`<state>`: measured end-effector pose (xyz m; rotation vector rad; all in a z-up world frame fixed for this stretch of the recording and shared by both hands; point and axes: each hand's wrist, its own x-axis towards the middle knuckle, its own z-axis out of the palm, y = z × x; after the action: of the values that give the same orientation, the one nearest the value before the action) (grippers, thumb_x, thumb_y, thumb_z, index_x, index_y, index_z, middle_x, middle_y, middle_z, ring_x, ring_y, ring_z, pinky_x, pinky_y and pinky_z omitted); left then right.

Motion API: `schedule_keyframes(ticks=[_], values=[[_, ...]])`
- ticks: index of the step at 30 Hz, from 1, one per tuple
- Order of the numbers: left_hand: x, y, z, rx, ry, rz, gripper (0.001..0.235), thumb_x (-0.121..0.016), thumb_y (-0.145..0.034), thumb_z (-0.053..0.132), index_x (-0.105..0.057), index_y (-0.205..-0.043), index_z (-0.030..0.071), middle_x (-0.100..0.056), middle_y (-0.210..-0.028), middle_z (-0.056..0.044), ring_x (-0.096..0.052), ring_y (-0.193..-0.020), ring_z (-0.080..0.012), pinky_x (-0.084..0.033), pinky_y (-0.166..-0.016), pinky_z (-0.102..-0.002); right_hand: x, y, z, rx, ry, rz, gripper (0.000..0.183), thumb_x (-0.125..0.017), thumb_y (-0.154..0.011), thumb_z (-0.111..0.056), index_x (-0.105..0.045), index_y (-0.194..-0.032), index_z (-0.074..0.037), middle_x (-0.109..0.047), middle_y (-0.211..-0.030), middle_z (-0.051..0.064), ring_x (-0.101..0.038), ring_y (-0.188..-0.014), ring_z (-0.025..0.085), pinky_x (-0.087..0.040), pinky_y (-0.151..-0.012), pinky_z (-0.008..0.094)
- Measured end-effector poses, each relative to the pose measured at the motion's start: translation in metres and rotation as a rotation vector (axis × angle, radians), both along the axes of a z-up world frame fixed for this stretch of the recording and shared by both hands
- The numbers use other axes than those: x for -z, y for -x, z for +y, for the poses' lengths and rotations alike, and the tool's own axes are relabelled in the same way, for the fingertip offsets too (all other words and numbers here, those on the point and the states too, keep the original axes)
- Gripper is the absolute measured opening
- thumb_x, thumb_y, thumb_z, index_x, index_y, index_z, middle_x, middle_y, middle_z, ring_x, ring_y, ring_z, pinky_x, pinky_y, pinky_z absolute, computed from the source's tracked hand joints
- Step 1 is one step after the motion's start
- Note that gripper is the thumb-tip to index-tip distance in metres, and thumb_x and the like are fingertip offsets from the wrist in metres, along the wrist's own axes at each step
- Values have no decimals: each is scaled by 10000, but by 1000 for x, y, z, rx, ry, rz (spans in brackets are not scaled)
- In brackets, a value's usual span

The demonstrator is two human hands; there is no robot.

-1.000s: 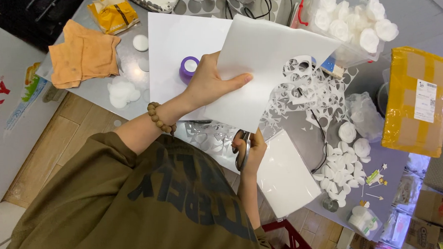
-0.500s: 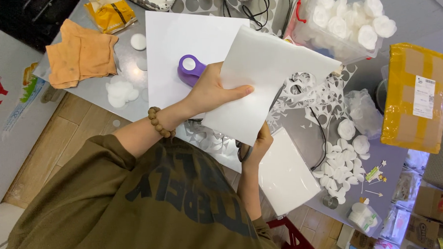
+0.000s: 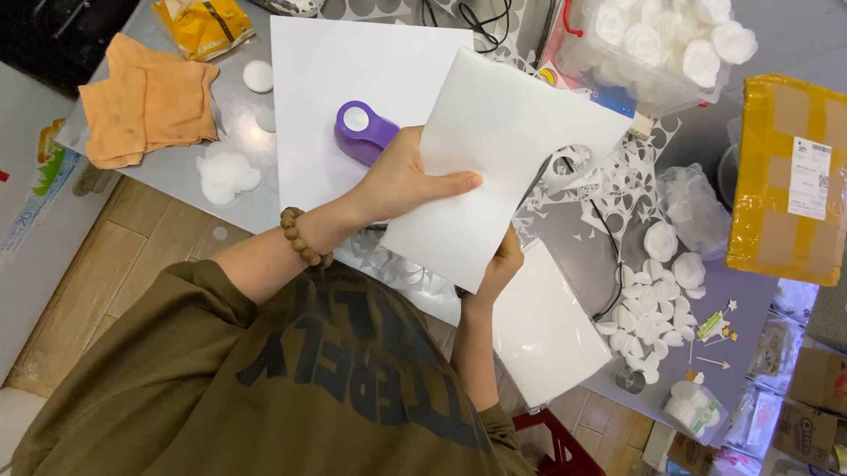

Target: Punching out circular shapes from white paper using a craft punch and cutting paper with scissors.

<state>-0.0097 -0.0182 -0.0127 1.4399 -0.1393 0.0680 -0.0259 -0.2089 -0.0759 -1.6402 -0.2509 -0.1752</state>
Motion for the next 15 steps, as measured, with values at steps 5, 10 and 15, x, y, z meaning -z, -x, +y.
schedule_keyframes(ticks=[5, 10, 15], values=[[3, 1, 1, -50, 74, -40, 402, -776, -914, 176, -651, -1242, -19, -742, -1116, -93, -721, -997, -145, -608, -879, -308, 37, -1, -17, 33, -57, -23, 299, -735, -959, -223, -675, -1113, 25, -699, -961, 51, -655, -859, 114, -540, -782, 257], [1, 6, 11, -51, 119, -43, 416, -778, -909, 151, -638, -1262, -20, -730, -1147, -87, -702, -1039, -143, -591, -918, -304, 6, -30, -45, 64, -218, -294, 528, -781, -948, -451, -630, -1254, -49, -699, -1000, 77, -677, -861, 148, -589, -843, 299], [4, 14, 10, 167, -12, 77, 435, -797, -871, 184, -667, -1236, -13, -752, -1132, -68, -687, -1037, -123, -561, -925, -297, -58, -64, -66, -145, -409, -142, 534, -837, -893, -255, -504, -1281, -101, -629, -1070, 52, -669, -1031, 149, -624, -973, 360]])
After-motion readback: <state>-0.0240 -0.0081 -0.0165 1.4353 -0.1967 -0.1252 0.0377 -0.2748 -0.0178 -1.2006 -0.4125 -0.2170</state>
